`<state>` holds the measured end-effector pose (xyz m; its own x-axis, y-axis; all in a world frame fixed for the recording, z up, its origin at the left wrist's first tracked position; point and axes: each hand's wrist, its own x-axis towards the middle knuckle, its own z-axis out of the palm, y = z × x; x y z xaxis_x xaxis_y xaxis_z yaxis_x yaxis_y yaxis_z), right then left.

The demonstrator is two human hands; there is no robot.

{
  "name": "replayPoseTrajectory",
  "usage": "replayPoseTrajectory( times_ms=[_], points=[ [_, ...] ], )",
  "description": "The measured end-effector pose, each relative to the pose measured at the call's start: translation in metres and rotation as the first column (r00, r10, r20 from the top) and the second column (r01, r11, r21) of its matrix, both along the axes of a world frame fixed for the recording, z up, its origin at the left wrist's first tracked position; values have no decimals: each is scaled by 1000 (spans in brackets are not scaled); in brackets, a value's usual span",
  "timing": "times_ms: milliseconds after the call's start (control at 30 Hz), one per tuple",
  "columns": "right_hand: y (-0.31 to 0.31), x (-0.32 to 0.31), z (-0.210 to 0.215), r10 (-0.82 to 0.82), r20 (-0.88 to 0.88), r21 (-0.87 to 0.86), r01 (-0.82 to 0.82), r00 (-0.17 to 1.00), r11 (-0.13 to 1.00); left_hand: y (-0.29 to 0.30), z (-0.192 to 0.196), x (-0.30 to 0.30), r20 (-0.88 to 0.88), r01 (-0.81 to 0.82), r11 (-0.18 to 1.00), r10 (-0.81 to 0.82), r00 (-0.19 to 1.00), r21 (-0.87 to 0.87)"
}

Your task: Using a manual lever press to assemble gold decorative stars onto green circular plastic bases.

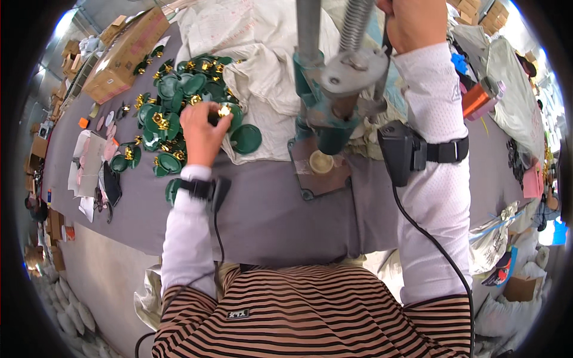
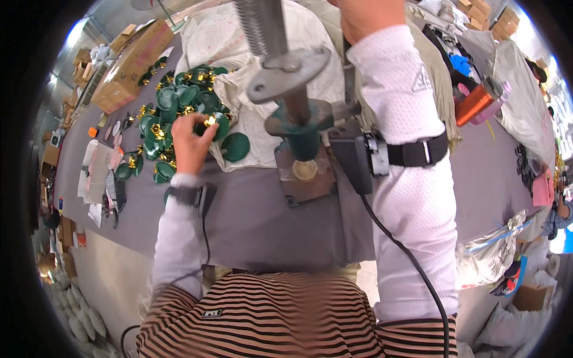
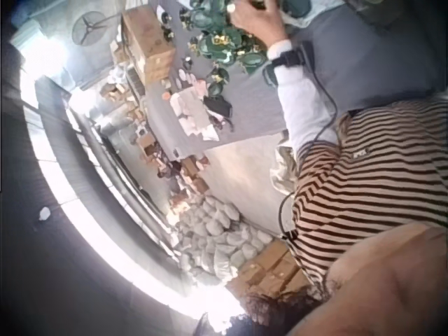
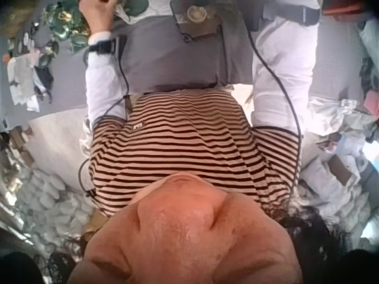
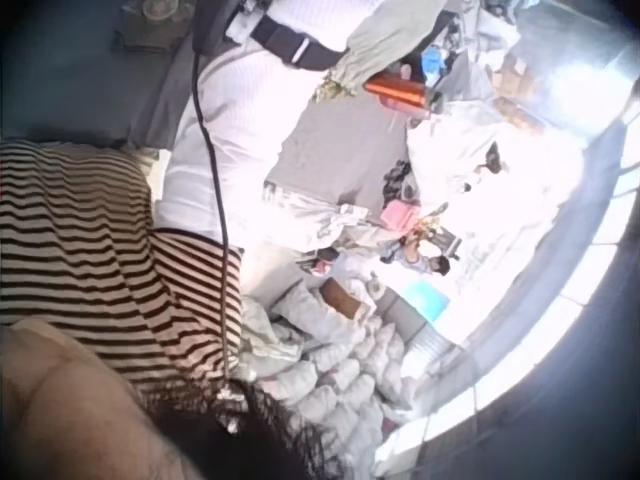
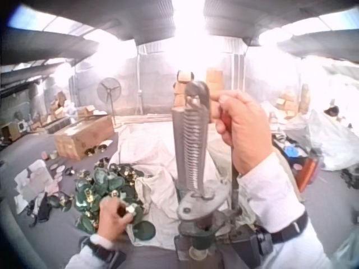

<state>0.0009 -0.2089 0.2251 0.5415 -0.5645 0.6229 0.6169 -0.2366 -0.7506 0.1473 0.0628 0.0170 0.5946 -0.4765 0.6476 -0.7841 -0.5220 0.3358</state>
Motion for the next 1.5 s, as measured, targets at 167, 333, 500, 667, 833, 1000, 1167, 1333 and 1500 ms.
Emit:
replayPoseTrajectory(
  times_ms=[167, 333, 500, 667, 833, 1000, 1167, 1333, 1500],
  points=[
    [-3, 6, 0, 118, 47, -12, -118, 992, 993, -22, -12, -117, -540, 264, 927, -370, 756, -265],
    [-1, 14, -6, 147, 49, 3, -147, 988, 989, -50, -32, -139, -604, 280, 911, -411, 683, -304],
    [-10, 8, 2, 114, 8, -61, -113, 993, 992, -70, -36, -141, -455, 382, 906, -422, 784, -182],
    [6, -31, 2, 115, 131, -159, -93, 985, 983, -75, -28, -144, -587, 372, 912, -398, 705, -171],
    [41, -170, -80, -8, 234, -252, 69, 972, 965, -61, -21, -148, -585, 324, 913, -407, 701, -247],
    [77, -235, -187, -247, -140, -530, 138, 959, 837, -68, -27, -150, -519, 341, 895, -445, 730, -288],
    [63, -215, -144, -152, 19, -534, 139, 988, 834, -76, -43, -147, -500, 292, 921, -386, 775, -258],
    [34, -100, -25, -90, 110, -191, 110, 990, 975, -65, -50, -145, -529, 282, 918, -392, 753, -279],
    [-39, -1, 9, 67, -131, -190, -91, 989, 978, -39, -38, -136, -652, 277, 849, -524, 548, -450]
  ],
)
